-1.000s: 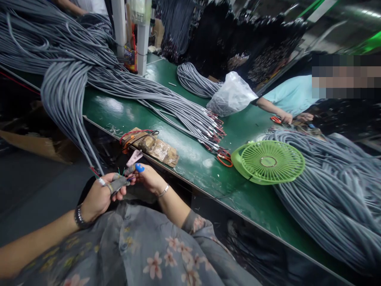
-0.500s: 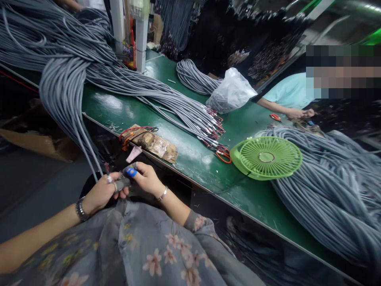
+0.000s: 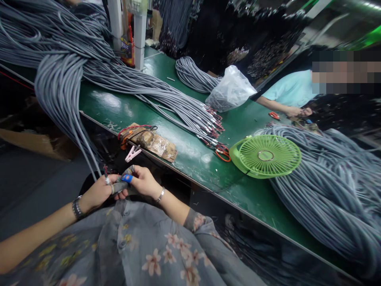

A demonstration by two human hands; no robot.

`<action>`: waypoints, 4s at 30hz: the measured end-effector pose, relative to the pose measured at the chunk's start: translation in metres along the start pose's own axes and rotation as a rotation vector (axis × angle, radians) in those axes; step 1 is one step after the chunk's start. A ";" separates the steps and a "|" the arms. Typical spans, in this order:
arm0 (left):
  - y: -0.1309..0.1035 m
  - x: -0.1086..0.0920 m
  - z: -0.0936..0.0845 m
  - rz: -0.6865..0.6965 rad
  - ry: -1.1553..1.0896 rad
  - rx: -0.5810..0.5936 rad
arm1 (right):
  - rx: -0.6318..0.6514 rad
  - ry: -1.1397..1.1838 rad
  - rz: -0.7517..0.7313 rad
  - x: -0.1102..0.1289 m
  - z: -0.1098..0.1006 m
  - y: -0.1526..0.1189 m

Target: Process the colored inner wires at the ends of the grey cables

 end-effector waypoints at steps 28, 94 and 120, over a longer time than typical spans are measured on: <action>-0.005 0.001 -0.009 0.082 -0.094 -0.118 | -0.271 0.274 0.213 -0.032 -0.016 0.011; -0.005 0.002 -0.008 -0.050 0.041 -0.056 | 0.114 0.089 0.196 -0.011 0.020 0.018; 0.019 -0.020 0.007 -0.082 -0.294 0.048 | -0.255 0.590 0.302 -0.022 -0.004 0.047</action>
Point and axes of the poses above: each hand's wrist, its own y-axis towards the middle knuckle, its own z-axis out of the palm, x = y × z, the point moved 10 cm from there along y, towards the middle knuckle, and after that the axes turned 14 degrees about -x, right-handed, at the moved point
